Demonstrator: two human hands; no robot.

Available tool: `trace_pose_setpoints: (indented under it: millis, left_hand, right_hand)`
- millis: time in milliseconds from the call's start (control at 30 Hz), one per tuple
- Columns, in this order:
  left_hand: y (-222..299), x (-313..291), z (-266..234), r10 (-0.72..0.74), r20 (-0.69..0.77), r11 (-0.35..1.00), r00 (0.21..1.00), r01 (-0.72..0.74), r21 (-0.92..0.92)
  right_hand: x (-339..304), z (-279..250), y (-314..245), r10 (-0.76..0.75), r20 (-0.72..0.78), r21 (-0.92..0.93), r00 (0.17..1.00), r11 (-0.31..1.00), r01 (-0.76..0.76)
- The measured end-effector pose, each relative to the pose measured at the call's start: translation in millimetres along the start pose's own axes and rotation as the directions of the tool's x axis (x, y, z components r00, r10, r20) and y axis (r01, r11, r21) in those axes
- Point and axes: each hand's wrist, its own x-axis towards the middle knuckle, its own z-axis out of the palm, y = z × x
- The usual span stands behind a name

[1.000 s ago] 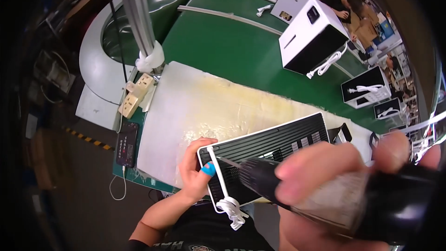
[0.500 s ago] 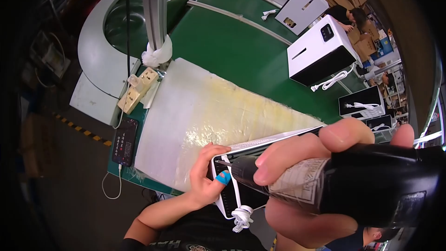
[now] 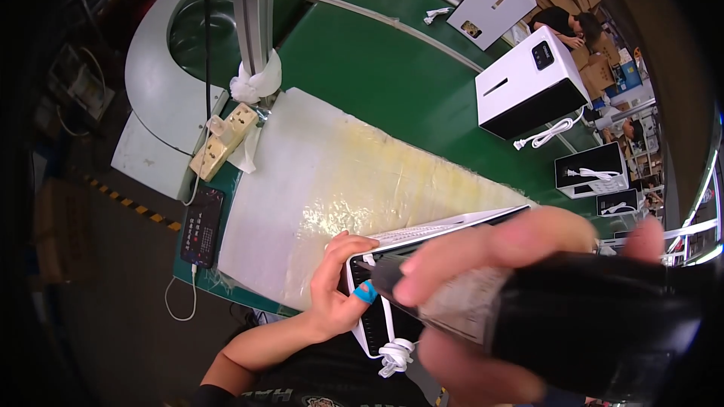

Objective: Assembling components of an electronic device housing and securing them with an electric screwdriver.

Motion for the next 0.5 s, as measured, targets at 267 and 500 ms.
trace_pose_setpoints:
  millis: [267, 500]
  left_hand:
    - [-1.4, -3.5, 2.1, -0.018, -0.052, 0.999, 0.998, 0.016, -0.043]
    - [0.3, -3.8, 3.0, -0.031, -0.037, 0.999, 0.999, 0.029, -0.036]
  right_hand:
    - [1.1, -2.4, -5.4, -0.024, 0.004, 0.077, 1.0, 0.997, 0.023]
    - [8.9, 4.6, -2.7, -0.047, -0.036, 0.145, 0.998, 0.988, 0.052]
